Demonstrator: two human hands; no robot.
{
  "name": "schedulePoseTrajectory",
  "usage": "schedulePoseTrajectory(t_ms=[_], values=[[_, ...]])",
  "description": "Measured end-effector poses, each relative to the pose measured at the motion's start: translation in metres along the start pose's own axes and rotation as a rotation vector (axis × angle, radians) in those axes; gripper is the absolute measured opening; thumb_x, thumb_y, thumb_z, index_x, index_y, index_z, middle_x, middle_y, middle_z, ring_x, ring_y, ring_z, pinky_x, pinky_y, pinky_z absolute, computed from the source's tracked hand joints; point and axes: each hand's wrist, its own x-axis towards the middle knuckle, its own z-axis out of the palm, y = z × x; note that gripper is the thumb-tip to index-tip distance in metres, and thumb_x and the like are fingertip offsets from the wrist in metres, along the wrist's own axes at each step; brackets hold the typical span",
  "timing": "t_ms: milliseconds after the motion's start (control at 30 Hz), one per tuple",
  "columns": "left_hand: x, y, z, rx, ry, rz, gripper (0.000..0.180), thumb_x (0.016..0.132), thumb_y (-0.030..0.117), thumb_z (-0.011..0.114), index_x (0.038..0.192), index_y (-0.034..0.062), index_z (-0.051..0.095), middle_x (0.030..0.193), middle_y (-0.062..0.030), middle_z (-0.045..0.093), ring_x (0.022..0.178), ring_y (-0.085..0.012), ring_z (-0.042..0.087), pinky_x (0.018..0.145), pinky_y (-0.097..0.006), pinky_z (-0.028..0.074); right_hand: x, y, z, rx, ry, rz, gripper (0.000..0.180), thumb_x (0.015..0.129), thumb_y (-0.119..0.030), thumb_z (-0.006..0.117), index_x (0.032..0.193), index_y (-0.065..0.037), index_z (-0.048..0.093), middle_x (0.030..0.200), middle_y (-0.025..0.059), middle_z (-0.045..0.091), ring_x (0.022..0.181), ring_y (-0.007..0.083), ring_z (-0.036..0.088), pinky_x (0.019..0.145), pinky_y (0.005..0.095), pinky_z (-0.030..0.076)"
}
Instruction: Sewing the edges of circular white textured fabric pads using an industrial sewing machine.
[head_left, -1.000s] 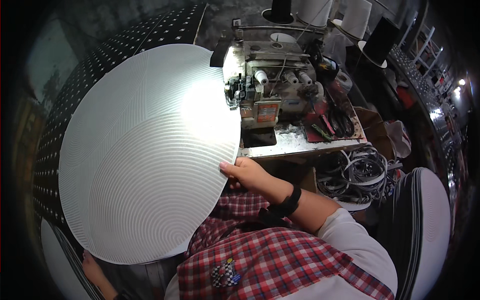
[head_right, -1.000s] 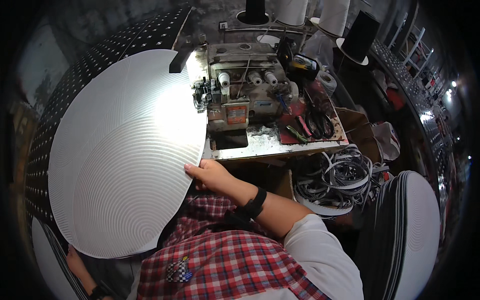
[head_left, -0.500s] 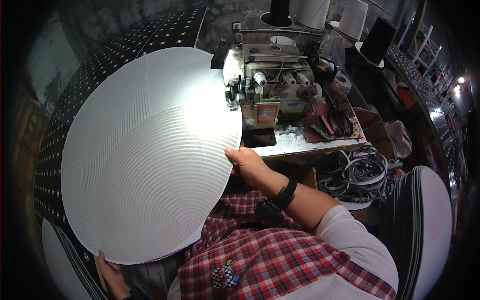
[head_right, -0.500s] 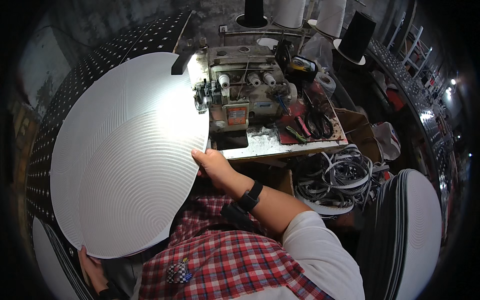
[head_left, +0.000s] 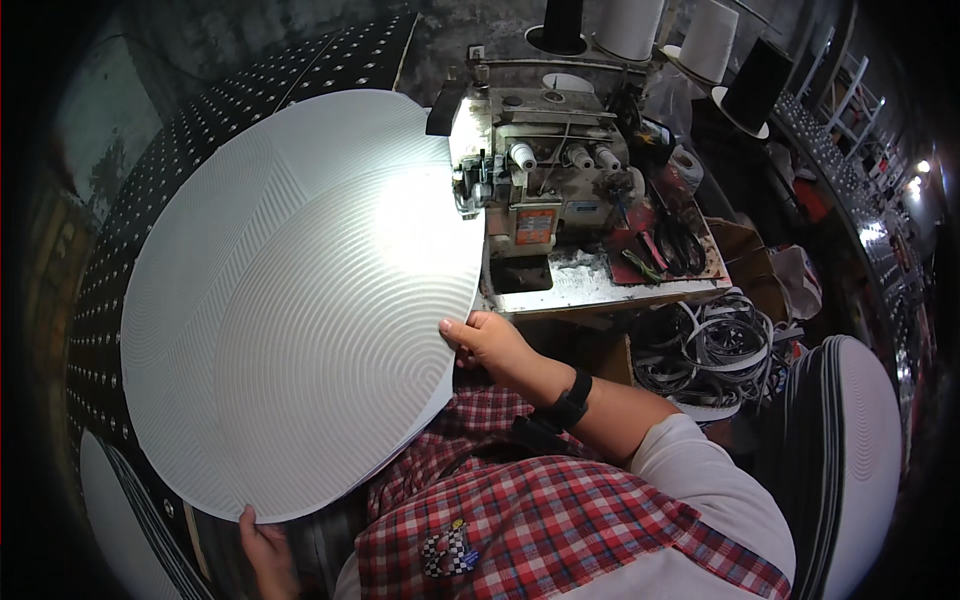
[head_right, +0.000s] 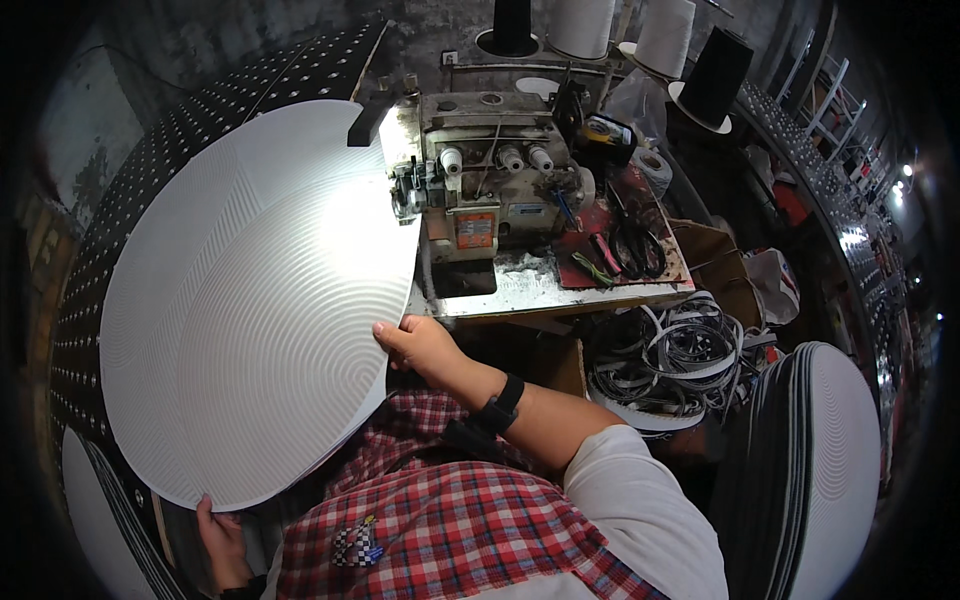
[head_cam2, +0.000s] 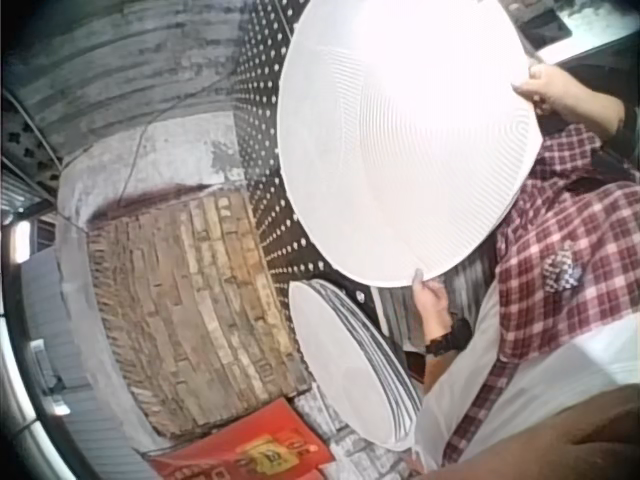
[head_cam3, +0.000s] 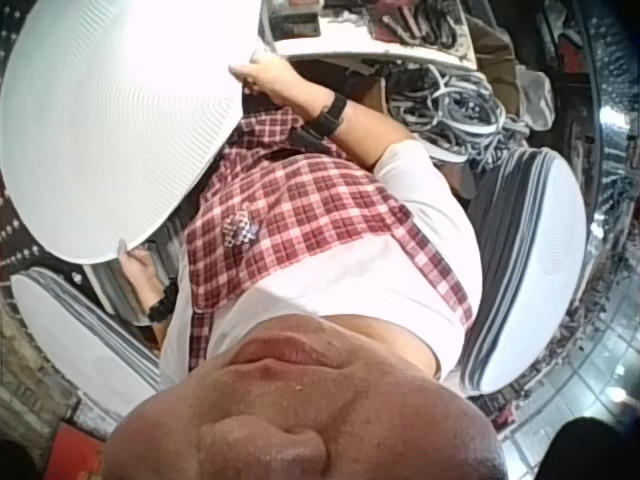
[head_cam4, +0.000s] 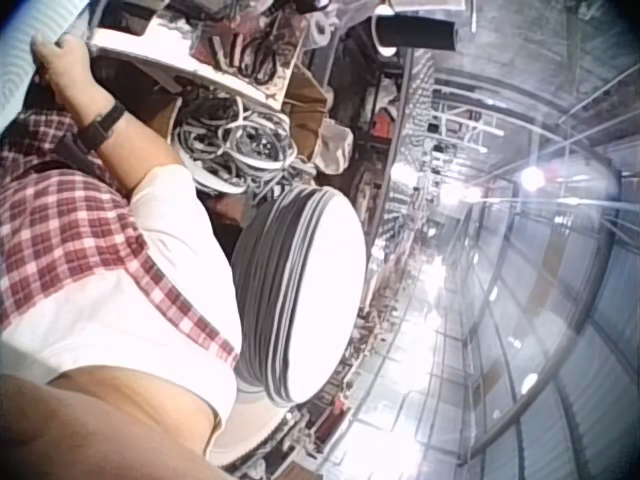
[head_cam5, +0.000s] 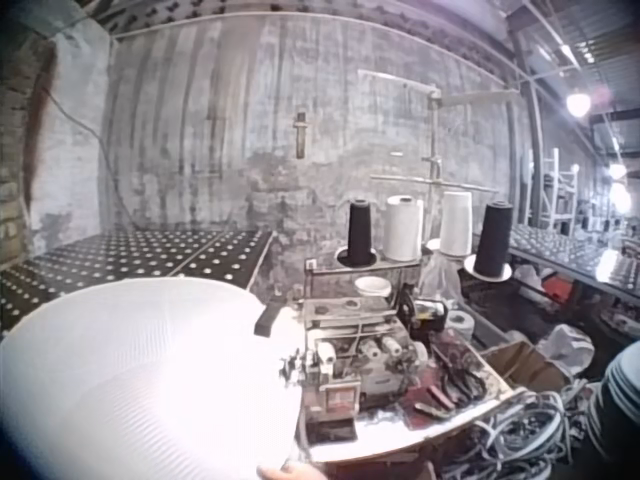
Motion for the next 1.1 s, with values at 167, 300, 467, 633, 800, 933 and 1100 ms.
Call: schedulePoseTrajectory(t_ms=[167,300,467,633,800,933,1100], values=[[-0.022,0.003,0.017,0.082,-0.189,-0.046,0.038,0.081,0.023,0.052,0.113,0.0041,0.045,0.101,-0.0065,0.057,0.077,-0.0147,0.058,0.055,-0.024,0.045,-0.011,0.004,0.006,-0.009,0.01,0.014,0.028,0.084,-0.03,0.057,0.089,-0.003,0.058,0.075,0.0016,0.058,0.061,0.0078,0.051,0.051,0.0205,0.038],[-0.007,0.014,0.022,-0.197,0.047,0.18,0.041,0.082,0.022,0.051,0.117,0.0028,0.042,0.108,-0.0072,0.054,0.089,-0.0187,0.057,0.064,-0.028,0.047,-0.014,0.002,0.004,0.018,0.035,0.026,0.026,0.084,-0.029,0.056,0.088,-0.004,0.058,0.075,0.0011,0.057,0.06,0.0076,0.05,0.051,0.0211,0.038],[-0.005,0.005,0.005,-0.07,-0.1,0.023,0.043,0.083,0.025,0.051,0.119,0.0035,0.041,0.113,-0.0084,0.053,0.099,-0.0218,0.053,0.077,-0.033,0.045,-0.016,-0.003,-0.001,0.007,0.01,0.061,0.024,0.084,-0.029,0.056,0.084,-0.005,0.057,0.071,0.0007,0.055,0.057,0.0069,0.048,0.05,0.0191,0.037],[0.0,0.009,0.001,0.111,-0.382,-0.079,0.046,0.083,0.025,0.05,0.121,0.0021,0.039,0.118,-0.0102,0.05,0.107,-0.0235,0.049,0.088,-0.036,0.041,-0.018,-0.003,0.001,-0.061,0.001,0.069,0.027,0.084,-0.03,0.056,0.084,-0.004,0.056,0.068,0.0016,0.056,0.055,0.0063,0.048,0.049,0.0178,0.037],[0.004,0.003,0.015,-0.041,-0.117,0.096,0.05,0.081,0.024,0.052,0.123,0.0006,0.037,0.119,-0.0119,0.048,0.106,-0.0249,0.05,0.086,-0.037,0.042,-0.019,-0.005,0.003,-0.038,-0.023,0.041,0.029,0.084,-0.031,0.056,0.084,-0.002,0.056,0.067,0.0027,0.056,0.054,0.0062,0.048,0.048,0.0179,0.037],[-0.006,0.001,0.014,0.2,-0.366,-0.086,0.05,0.08,0.023,0.053,0.122,0.0003,0.038,0.117,-0.0115,0.05,0.104,-0.0247,0.051,0.085,-0.038,0.042,-0.021,-0.004,0.005,-0.094,-0.046,0.102,0.023,0.085,-0.027,0.056,0.078,-0.005,0.053,0.063,0.0002,0.052,0.053,0.0069,0.046,0.048,0.0177,0.037],[0.006,0.007,0.013,-0.168,-0.043,0.113,0.048,0.08,0.025,0.054,0.119,0.0003,0.041,0.114,-0.0104,0.051,0.102,-0.0241,0.051,0.083,-0.037,0.043,-0.018,-0.007,0.004,-0.045,-0.041,0.074,0.027,0.084,-0.03,0.055,0.081,-0.003,0.054,0.065,0.0015,0.053,0.053,0.0073,0.048,0.047,0.0178,0.037]])
